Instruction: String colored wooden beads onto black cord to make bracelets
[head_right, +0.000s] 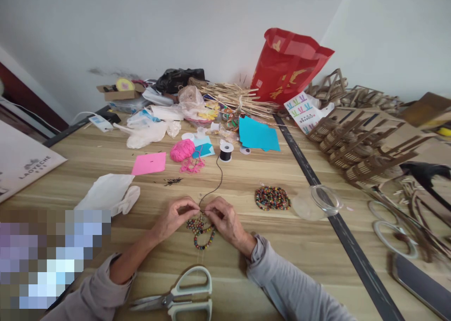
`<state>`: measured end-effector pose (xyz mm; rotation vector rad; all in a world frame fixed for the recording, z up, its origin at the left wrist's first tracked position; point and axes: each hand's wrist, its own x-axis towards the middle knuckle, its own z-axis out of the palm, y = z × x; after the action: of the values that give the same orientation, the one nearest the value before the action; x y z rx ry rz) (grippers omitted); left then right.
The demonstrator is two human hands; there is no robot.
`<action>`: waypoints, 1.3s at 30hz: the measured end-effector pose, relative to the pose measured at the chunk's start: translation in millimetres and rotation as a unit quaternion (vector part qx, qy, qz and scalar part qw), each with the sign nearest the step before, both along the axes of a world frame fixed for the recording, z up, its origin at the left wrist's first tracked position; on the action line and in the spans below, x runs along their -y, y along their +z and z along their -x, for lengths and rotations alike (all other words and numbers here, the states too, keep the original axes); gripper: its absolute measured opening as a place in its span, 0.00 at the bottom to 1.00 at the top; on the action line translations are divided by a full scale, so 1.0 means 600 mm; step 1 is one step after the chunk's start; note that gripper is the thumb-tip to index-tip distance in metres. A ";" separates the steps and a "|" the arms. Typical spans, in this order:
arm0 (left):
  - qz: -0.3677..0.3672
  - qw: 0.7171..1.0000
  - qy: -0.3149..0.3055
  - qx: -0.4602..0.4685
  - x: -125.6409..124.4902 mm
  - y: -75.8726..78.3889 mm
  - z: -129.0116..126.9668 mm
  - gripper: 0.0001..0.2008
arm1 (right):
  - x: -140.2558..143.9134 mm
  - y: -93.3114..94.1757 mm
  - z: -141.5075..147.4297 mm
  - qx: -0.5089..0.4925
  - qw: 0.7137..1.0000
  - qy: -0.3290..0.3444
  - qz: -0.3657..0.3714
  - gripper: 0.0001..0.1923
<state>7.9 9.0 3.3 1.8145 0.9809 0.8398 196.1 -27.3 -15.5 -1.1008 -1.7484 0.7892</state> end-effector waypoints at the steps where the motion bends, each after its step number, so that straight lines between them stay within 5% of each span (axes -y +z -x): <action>1: -0.004 1.000 0.003 -0.003 -0.001 -0.001 0.001 0.04 | 0.000 0.000 0.000 -0.001 1.000 -0.004 -0.002 0.10; 9: -0.085 0.994 -0.002 -0.068 -0.005 -0.013 0.002 0.05 | 0.001 -0.015 0.000 -0.042 0.996 -0.026 0.073 0.08; 19: -0.149 0.982 -0.024 -0.109 -0.004 -0.029 0.001 0.05 | -0.004 -0.014 -0.005 -0.032 0.998 -0.032 0.043 0.10; 39: -0.182 0.976 -0.035 -0.118 -0.005 -0.031 -0.006 0.04 | -0.006 -0.017 -0.004 -0.089 0.988 -0.048 0.118 0.12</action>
<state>11.6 12.2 -15.4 2.2924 0.9467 0.8127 198.2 -23.7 -25.9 -1.2202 -1.4695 1.0212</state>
